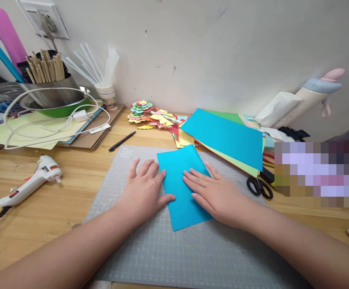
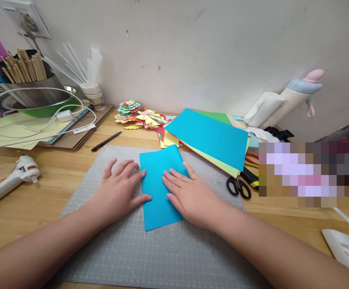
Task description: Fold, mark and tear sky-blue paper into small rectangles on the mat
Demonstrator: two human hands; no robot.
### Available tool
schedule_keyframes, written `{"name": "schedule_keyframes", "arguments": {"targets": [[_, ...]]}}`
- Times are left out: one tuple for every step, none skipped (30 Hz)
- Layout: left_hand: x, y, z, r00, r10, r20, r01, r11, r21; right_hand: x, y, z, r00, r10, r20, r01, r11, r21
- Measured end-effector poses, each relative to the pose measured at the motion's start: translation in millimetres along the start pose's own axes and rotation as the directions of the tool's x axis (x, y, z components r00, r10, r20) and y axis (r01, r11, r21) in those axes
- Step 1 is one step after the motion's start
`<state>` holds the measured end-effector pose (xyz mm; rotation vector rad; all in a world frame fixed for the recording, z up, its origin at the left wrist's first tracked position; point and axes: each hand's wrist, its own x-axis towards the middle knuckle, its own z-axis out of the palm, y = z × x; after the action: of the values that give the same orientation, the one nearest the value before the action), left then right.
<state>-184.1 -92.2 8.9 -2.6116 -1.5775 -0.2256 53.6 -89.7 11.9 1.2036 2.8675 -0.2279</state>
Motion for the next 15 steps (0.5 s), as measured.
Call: {"name": "schedule_keyframes", "arguments": {"targets": [[0.2, 0.1, -0.1, 1.000, 0.000, 0.003, 0.000, 1.000, 0.000, -7.2, 6.4, 0.2, 1.000, 0.026, -0.007, -0.026, 1.000, -0.005], [0.4, 0.1, -0.2, 1.000, 0.001, 0.006, -0.001, 1.000, 0.001, -14.3, 12.5, 0.4, 0.999, 0.050, -0.017, -0.050, 0.999, -0.011], [0.5, 0.1, -0.2, 1.000, 0.002, 0.005, -0.002, 1.000, 0.001, -20.9, 18.3, 0.5, 0.997, 0.067, -0.021, -0.068, 0.998, -0.013], [0.6, 0.1, 0.0, 1.000, 0.003, 0.003, -0.003, 1.000, 0.002, -26.8, 23.8, 0.4, 0.996, 0.084, -0.025, -0.084, 0.996, -0.010], [0.7, 0.1, 0.2, 1.000, 0.004, 0.001, -0.004, 1.000, 0.002, -31.8, 29.0, 0.0, 0.995, 0.097, -0.022, -0.097, 0.995, -0.002], [0.7, 0.0, 0.6, 1.000, 0.006, -0.001, -0.006, 1.000, 0.002, -35.7, 34.0, -0.8, 0.994, 0.106, -0.016, -0.105, 0.994, 0.011], [0.6, -0.1, 1.0, 1.000, 0.007, -0.004, -0.007, 1.000, 0.001, -38.4, 38.7, -1.8, 0.993, 0.114, -0.010, -0.114, 0.993, 0.029], [0.5, -0.2, 1.5, 1.000, 0.006, -0.007, -0.006, 1.000, 0.001, -40.1, 43.0, -3.0, 0.992, 0.124, -0.002, -0.124, 0.991, 0.051], [0.3, -0.3, 1.9, 1.000, 0.006, -0.010, -0.006, 1.000, 0.002, -40.8, 46.8, -4.3, 0.991, 0.137, 0.003, -0.136, 0.988, 0.076], [0.0, -0.4, 2.2, 1.000, 0.004, -0.013, -0.004, 1.000, 0.002, -40.9, 50.0, -5.5, 0.989, 0.149, 0.009, -0.149, 0.983, 0.103], [-0.4, -0.5, 2.5, 1.000, 0.003, -0.016, -0.003, 1.000, 0.003, -40.5, 52.5, -6.6, 0.987, 0.159, 0.010, -0.159, 0.978, 0.133], [-0.7, -0.7, 2.7, 1.000, 0.002, -0.019, -0.002, 1.000, 0.004, -40.2, 54.3, -7.3, 0.986, 0.165, 0.006, -0.164, 0.973, 0.163], [-1.0, -0.8, 2.7, 1.000, 0.003, -0.021, -0.003, 1.000, 0.004, -40.1, 55.6, -7.7, 0.986, 0.167, 0.001, -0.164, 0.968, 0.191], [-1.2, -1.0, 2.7, 1.000, 0.004, -0.023, -0.004, 1.000, 0.004, -40.5, 56.3, -7.8, 0.987, 0.164, -0.006, -0.159, 0.964, 0.215], [-1.3, -1.2, 2.6, 1.000, 0.005, -0.024, -0.005, 1.000, 0.002, -41.6, 56.6, -7.7, 0.987, 0.158, -0.013, -0.151, 0.962, 0.230]]}}
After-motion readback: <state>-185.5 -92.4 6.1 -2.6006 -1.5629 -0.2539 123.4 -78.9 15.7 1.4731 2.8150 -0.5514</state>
